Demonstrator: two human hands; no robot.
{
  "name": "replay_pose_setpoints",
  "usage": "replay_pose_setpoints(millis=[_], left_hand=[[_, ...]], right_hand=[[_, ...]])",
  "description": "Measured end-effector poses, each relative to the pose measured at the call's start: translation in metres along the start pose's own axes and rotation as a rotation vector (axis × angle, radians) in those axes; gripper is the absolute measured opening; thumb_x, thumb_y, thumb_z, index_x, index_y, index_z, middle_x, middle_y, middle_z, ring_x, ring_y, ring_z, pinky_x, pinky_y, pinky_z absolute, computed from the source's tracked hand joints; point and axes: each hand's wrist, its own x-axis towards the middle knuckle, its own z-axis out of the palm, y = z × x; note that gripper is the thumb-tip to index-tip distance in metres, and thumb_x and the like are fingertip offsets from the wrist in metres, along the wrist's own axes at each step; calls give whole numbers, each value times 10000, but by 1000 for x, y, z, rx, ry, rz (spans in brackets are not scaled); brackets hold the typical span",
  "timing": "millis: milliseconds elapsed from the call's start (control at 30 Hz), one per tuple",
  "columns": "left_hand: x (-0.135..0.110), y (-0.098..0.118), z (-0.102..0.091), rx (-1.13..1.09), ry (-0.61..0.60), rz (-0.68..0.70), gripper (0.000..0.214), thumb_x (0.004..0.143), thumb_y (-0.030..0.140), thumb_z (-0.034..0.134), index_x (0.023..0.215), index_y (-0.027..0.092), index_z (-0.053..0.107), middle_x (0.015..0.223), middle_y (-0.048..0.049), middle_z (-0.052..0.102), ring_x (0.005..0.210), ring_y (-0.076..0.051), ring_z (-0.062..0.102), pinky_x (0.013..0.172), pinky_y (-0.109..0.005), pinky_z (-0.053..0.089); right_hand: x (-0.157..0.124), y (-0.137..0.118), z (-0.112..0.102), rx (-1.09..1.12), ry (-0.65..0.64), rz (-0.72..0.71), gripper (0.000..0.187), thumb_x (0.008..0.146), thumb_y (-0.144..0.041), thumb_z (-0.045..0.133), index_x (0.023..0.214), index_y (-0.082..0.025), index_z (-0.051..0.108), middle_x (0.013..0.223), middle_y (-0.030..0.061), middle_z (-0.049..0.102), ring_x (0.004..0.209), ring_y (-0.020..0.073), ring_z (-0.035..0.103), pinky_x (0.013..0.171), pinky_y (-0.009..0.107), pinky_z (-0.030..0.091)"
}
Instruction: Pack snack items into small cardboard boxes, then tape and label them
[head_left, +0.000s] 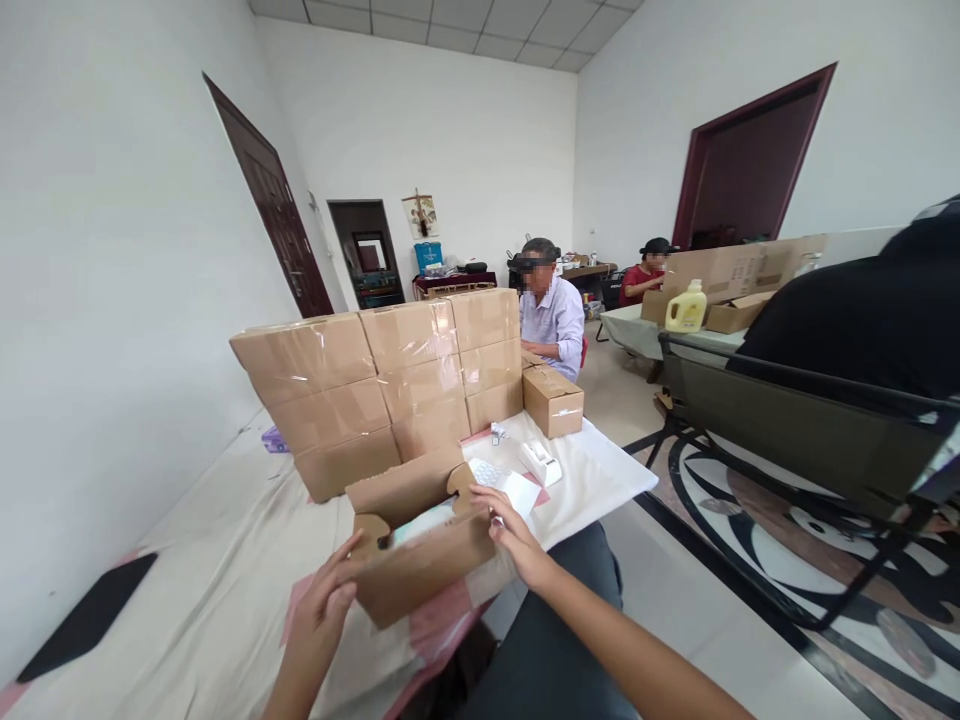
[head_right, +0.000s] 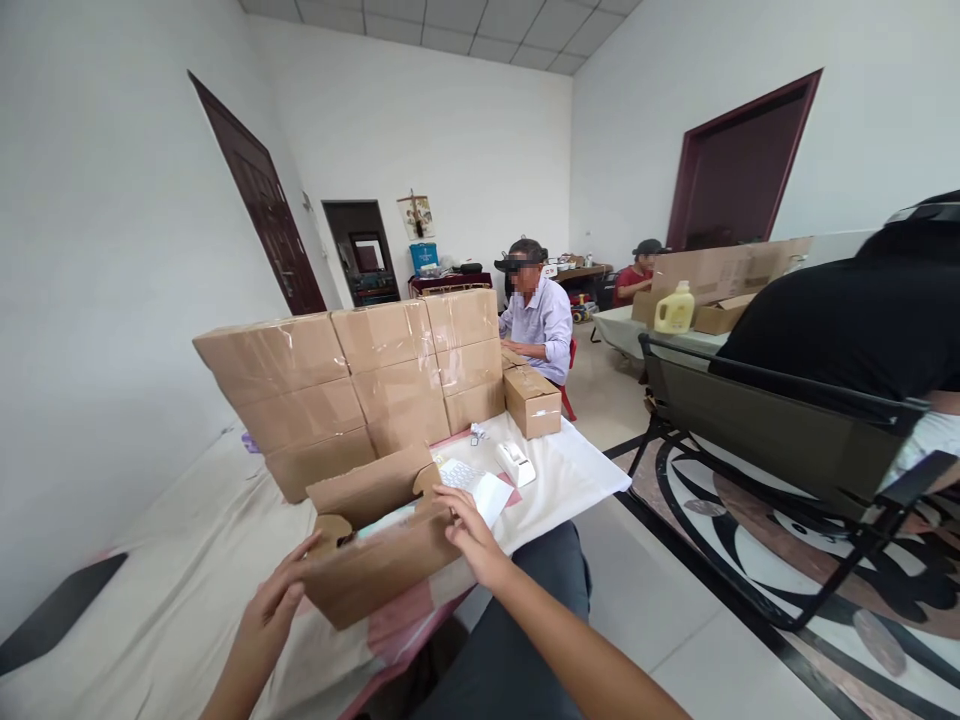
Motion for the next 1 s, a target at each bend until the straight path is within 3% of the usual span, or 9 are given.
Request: replay_pose_setpoints(millis=[67,133,233,300,367,467,667,867,1000], left_hand=[[6,10,8,26,91,-96,669,789,773,594,1078,197,776,1332,-154,689,1368,-397,545,1232,-544,359],[11,22,17,-15,170,-182,731,842,680,578,1390,199,618,1532,-142,539,1443,-372,472,1253,-540,320],[18,32,24,-222,90,-313,838,939,522,494,1649,351,82,1724,-32,211,1547,-304,324,1258,-539,301],[24,31,22,-317,-4,-345,829,960,462,463,1639,404,-9,1724,6,209,1562,-277,286,1248,-518,324],[30,25,16,-284,-38,-306,804,950,438,478,1642,395,72,1714,5,245,1570,-273,262,1239,-485,346],[34,19,4,-120,-92,-178,764,949,429,479,1643,340,172,1678,-31,338,1561,-272,290,1246,-474,330],[13,52,15,589,-220,40,507,996,385,329,1411,320,614,1531,-35,553,1515,-299,388,1256,-644,222],[12,90,45,947,-172,166,529,934,403,521,1405,181,615,1436,-148,630,1320,-372,597,1176,-649,360],[3,106,22,900,-140,330,349,957,394,528,1236,291,710,1344,-70,702,1230,-321,655,1179,-634,359]], right_hand=[[3,1,14,-18,143,84,439,1007,-428,474,1424,-327,565,1455,79,542,1400,275,447,1207,488,334],[9,5,25,-53,280,161,573,971,-359,494,1539,-329,424,1442,83,511,1364,257,462,1209,480,331],[24,15,31,-73,329,224,821,856,-232,498,1630,-304,233,1518,95,410,1412,261,403,1236,508,278],[37,20,29,-83,261,208,925,767,-175,514,1636,-296,222,1597,87,335,1500,276,286,1269,528,190],[50,22,27,-87,193,137,957,699,-139,533,1613,-297,295,1613,76,327,1528,286,231,1279,528,151],[64,24,27,-80,204,15,845,687,-116,535,1512,-286,469,1375,96,503,1348,276,447,1201,504,314],[69,31,36,-89,291,-1,227,835,-175,531,872,-236,746,1014,66,506,1060,241,548,1019,438,442],[66,36,37,-71,324,8,233,855,-204,528,842,-226,760,1149,97,516,1198,263,527,1062,430,428],[60,41,36,-56,315,30,282,864,-213,508,920,-234,783,1222,101,524,1261,265,509,1067,415,433]])
